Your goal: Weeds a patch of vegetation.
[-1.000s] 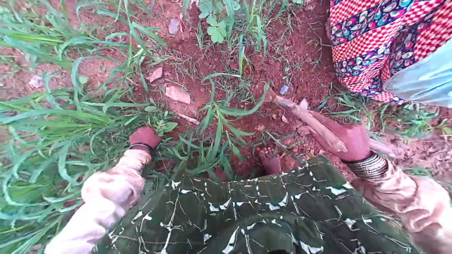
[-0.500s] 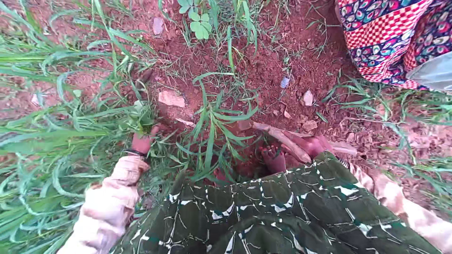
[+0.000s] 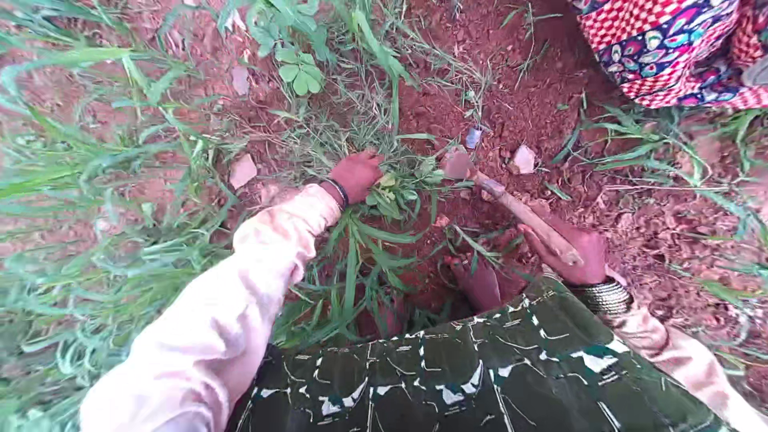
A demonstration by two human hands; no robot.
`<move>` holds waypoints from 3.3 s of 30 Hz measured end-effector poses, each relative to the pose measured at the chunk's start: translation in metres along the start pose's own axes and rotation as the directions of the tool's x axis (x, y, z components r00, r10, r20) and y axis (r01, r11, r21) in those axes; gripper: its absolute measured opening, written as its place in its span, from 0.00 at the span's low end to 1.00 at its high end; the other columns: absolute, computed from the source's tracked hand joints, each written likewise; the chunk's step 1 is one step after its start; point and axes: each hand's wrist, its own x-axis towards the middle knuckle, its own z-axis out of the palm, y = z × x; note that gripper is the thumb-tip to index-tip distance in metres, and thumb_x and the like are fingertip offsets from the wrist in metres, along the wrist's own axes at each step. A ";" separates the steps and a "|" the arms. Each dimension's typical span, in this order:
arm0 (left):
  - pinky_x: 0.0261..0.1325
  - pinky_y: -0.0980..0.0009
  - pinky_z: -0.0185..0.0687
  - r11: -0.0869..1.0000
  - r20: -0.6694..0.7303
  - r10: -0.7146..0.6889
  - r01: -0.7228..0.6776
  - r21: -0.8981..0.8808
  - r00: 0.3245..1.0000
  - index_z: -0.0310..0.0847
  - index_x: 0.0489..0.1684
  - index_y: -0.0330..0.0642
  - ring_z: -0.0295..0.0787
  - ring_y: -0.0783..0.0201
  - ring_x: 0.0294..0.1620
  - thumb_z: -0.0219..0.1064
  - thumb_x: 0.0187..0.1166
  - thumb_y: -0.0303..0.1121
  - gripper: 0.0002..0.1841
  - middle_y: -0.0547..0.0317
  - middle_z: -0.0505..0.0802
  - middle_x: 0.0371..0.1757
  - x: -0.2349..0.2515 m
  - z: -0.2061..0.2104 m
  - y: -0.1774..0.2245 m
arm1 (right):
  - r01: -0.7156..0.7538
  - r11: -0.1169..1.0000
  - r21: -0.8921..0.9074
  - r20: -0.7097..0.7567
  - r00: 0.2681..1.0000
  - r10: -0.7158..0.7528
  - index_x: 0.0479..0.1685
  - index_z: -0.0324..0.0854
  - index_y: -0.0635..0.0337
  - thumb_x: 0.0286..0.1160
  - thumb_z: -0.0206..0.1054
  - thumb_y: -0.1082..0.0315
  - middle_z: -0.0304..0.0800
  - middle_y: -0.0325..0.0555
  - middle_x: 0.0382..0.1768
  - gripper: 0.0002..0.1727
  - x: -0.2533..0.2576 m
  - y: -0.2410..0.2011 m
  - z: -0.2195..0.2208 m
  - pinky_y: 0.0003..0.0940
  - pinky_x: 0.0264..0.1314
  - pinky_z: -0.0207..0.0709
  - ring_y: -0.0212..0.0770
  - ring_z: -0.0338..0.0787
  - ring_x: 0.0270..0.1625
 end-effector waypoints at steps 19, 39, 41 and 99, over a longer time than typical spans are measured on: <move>0.76 0.37 0.69 0.986 -0.079 -0.153 0.146 -0.082 0.985 0.87 0.58 0.28 0.75 0.30 0.78 0.59 0.80 0.16 0.14 0.33 0.85 0.72 0.017 0.035 0.024 | -0.079 0.979 0.188 0.046 0.996 0.072 0.63 0.88 0.69 0.79 0.63 0.48 0.97 0.64 0.45 0.31 0.003 -0.003 0.013 0.59 0.47 0.86 0.58 0.98 0.43; 0.67 0.30 0.74 0.862 0.151 -0.455 0.477 -0.172 0.878 0.82 0.56 0.19 0.83 0.25 0.68 0.73 0.78 0.33 0.21 0.21 0.87 0.61 0.014 0.006 0.024 | -0.059 0.973 0.224 0.061 0.997 0.046 0.61 0.88 0.70 0.78 0.64 0.51 0.97 0.62 0.42 0.29 -0.006 0.001 0.004 0.48 0.46 0.88 0.51 0.98 0.41; 0.65 0.29 0.75 0.825 0.145 -0.506 0.526 -0.207 0.850 0.82 0.55 0.18 0.85 0.24 0.65 0.75 0.76 0.34 0.22 0.21 0.88 0.58 0.007 0.014 0.018 | -0.066 0.971 0.230 0.079 0.996 0.049 0.61 0.88 0.69 0.79 0.64 0.51 0.97 0.61 0.43 0.28 -0.008 0.000 0.000 0.46 0.46 0.88 0.49 0.98 0.41; 0.87 0.39 0.54 0.671 -0.381 -0.678 0.317 -0.670 0.629 0.75 0.67 0.11 0.71 0.21 0.80 0.70 0.72 0.26 0.27 0.11 0.80 0.70 -0.011 0.118 -0.048 | 0.141 0.985 0.099 0.237 0.958 -0.161 0.63 0.88 0.65 0.79 0.61 0.45 0.96 0.63 0.37 0.32 0.023 -0.015 0.049 0.68 0.32 0.83 0.67 0.96 0.33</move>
